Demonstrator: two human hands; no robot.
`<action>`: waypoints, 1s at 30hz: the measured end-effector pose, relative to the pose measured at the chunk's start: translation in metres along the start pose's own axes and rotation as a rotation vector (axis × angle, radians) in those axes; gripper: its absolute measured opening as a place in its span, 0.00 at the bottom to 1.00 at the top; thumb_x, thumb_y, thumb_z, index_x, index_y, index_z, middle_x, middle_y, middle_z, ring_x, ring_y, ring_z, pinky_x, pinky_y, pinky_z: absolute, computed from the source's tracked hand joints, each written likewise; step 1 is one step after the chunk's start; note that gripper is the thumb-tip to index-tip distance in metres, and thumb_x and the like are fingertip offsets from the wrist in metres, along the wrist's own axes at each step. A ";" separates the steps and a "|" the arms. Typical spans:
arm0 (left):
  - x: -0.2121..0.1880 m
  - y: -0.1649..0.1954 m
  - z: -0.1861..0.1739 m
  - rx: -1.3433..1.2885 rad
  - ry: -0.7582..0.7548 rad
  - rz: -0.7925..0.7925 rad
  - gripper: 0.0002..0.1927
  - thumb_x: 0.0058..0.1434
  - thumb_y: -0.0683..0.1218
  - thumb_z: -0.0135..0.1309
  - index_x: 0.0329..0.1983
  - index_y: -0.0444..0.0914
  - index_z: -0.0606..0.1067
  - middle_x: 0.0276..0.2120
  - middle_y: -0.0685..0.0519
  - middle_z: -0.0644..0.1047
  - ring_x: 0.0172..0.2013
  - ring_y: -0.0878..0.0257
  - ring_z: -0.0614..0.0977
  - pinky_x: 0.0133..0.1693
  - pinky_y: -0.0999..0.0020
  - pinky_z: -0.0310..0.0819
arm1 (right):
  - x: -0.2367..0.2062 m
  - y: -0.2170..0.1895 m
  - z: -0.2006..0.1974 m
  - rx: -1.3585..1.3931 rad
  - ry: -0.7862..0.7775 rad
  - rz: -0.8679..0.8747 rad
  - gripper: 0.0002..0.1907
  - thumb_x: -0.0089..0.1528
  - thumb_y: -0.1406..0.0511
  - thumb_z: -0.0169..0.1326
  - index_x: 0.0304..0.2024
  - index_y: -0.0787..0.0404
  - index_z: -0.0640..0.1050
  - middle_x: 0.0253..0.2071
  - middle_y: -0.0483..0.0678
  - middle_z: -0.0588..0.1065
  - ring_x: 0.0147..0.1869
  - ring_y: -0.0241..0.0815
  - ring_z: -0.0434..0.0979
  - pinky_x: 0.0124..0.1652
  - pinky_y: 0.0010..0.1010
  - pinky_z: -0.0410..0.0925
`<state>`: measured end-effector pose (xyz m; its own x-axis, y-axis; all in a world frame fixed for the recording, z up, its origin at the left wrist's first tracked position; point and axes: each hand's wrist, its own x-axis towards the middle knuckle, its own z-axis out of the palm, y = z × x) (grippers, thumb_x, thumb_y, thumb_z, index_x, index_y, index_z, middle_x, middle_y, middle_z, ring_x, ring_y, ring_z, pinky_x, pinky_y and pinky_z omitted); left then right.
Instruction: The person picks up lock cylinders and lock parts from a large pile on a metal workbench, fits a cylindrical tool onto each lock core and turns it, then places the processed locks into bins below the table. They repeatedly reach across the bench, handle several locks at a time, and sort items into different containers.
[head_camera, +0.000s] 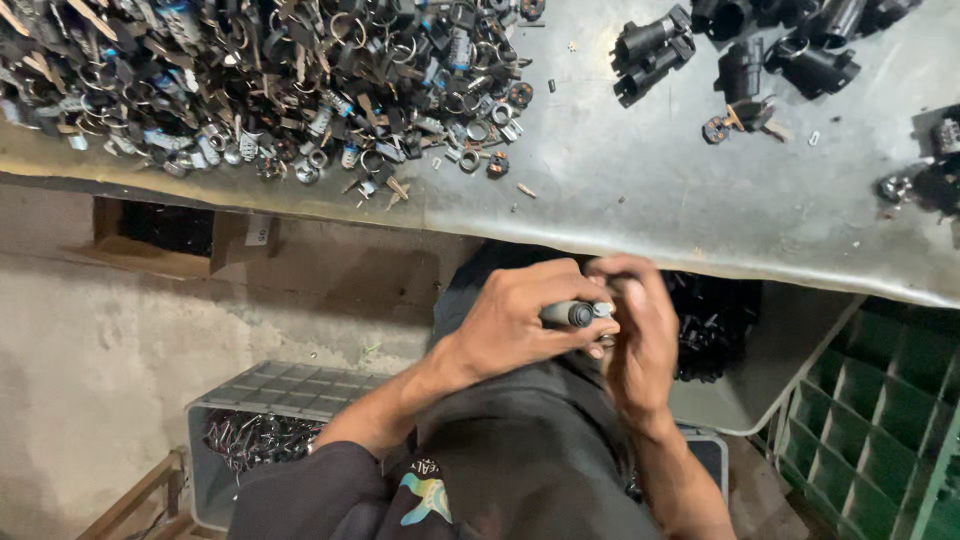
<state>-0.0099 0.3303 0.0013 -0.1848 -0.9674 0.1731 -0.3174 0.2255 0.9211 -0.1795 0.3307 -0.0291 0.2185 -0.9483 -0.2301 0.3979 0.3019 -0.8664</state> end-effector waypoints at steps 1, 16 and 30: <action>0.004 0.002 -0.003 0.003 0.021 0.031 0.14 0.61 0.47 0.67 0.48 0.41 0.78 0.43 0.52 0.79 0.42 0.55 0.84 0.44 0.65 0.80 | 0.005 0.003 0.005 0.207 0.008 0.097 0.14 0.76 0.64 0.43 0.56 0.68 0.71 0.48 0.50 0.70 0.51 0.37 0.71 0.52 0.29 0.66; 0.069 0.016 -0.091 0.529 0.400 0.143 0.14 0.70 0.49 0.65 0.52 0.39 0.77 0.44 0.50 0.79 0.43 0.54 0.84 0.47 0.63 0.79 | 0.147 -0.015 0.093 0.317 -0.276 -0.105 0.21 0.76 0.55 0.43 0.60 0.64 0.72 0.57 0.48 0.71 0.64 0.41 0.68 0.64 0.35 0.60; 0.021 0.007 -0.077 0.267 0.554 0.012 0.01 0.67 0.40 0.59 0.39 0.37 0.79 0.35 0.51 0.81 0.36 0.61 0.83 0.42 0.68 0.76 | 0.175 -0.067 0.030 -1.144 -0.162 -0.699 0.19 0.69 0.68 0.55 0.63 0.61 0.72 0.63 0.52 0.70 0.68 0.52 0.69 0.64 0.42 0.65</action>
<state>0.0560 0.3028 0.0380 0.2985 -0.8645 0.4045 -0.5534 0.1885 0.8113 -0.1409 0.1476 0.0021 0.4103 -0.8226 0.3937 -0.4744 -0.5612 -0.6783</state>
